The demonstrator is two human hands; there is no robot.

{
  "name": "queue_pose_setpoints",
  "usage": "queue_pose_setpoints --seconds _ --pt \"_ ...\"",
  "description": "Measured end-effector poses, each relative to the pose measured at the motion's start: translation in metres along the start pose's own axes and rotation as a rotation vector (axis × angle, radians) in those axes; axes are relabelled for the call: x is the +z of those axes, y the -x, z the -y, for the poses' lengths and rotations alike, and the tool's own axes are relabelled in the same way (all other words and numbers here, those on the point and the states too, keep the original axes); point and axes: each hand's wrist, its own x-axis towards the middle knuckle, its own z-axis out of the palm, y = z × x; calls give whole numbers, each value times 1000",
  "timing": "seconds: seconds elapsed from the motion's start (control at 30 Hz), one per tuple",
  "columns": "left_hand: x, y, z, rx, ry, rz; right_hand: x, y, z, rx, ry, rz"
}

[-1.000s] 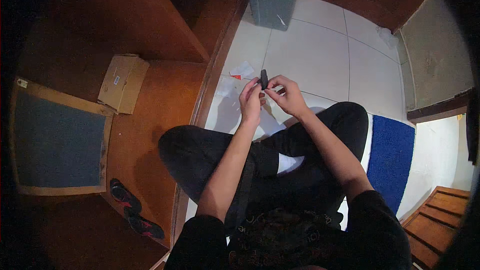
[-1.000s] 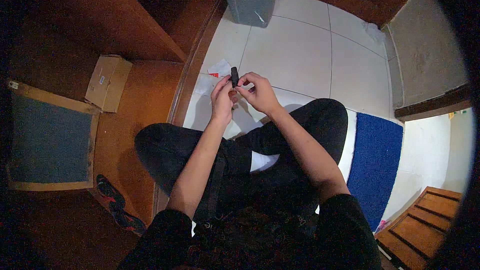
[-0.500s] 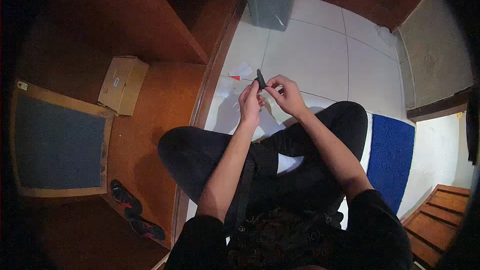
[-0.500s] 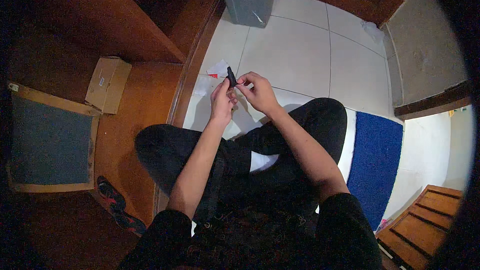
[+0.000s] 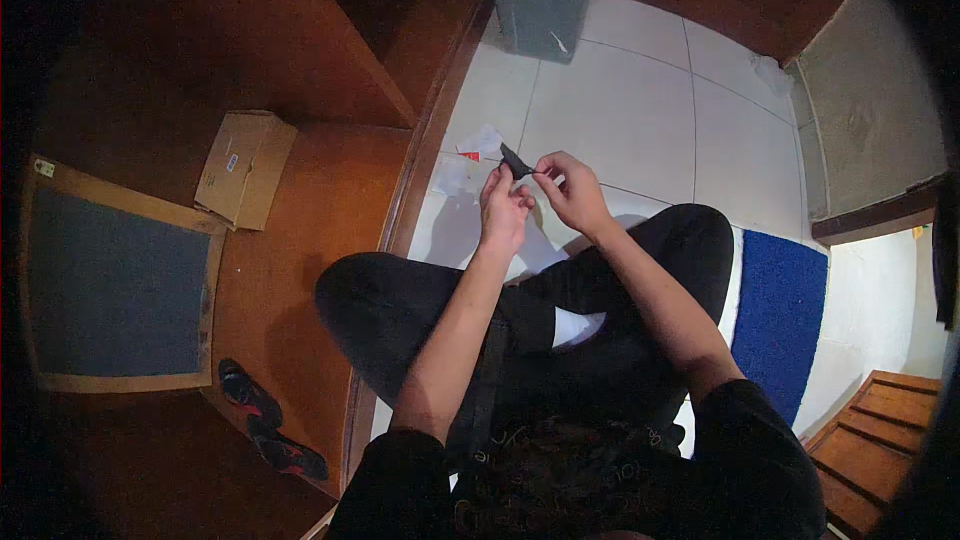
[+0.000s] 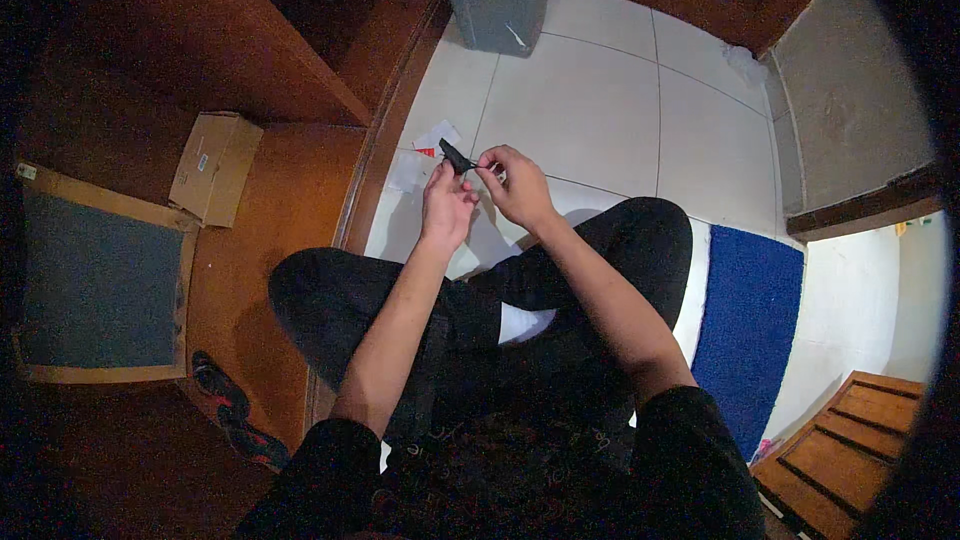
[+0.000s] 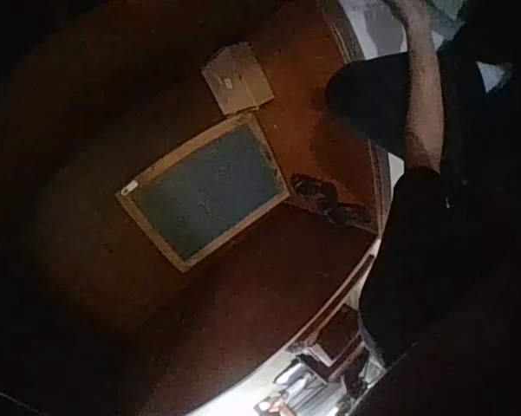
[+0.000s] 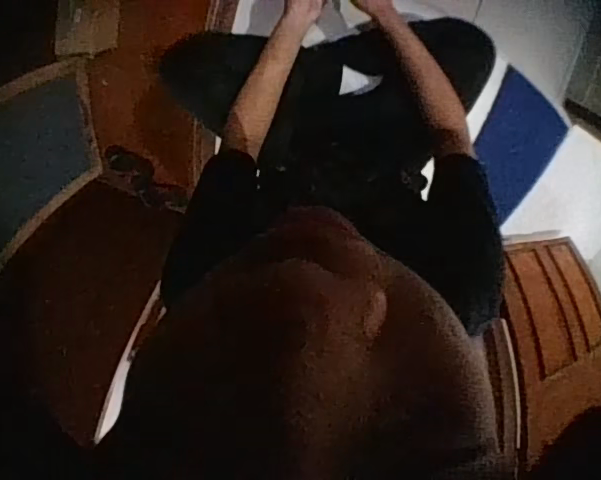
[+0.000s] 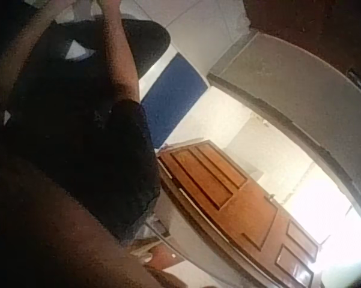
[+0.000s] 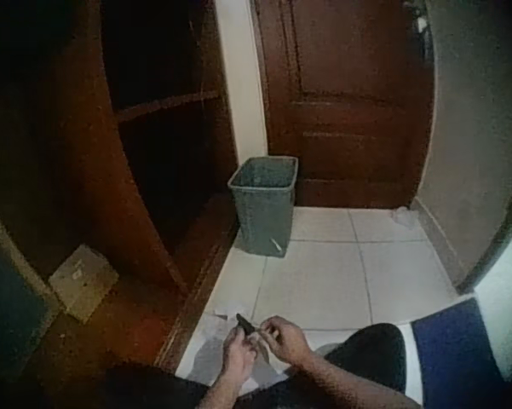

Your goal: Repairing or assembling a black face mask while sitting on the floor.

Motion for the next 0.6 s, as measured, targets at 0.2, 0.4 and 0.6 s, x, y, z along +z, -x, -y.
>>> queue_pose_setpoints --seconds 0.2,0.4,0.6 --pt "-3 -3 3 -30 57 24 1 3 3 -12 -60 61" --pt "-3 -3 3 -70 25 88 -1 3 5 -58 9 3" --pt "-2 -2 2 -61 12 23 -2 0 2 -112 171 -107"
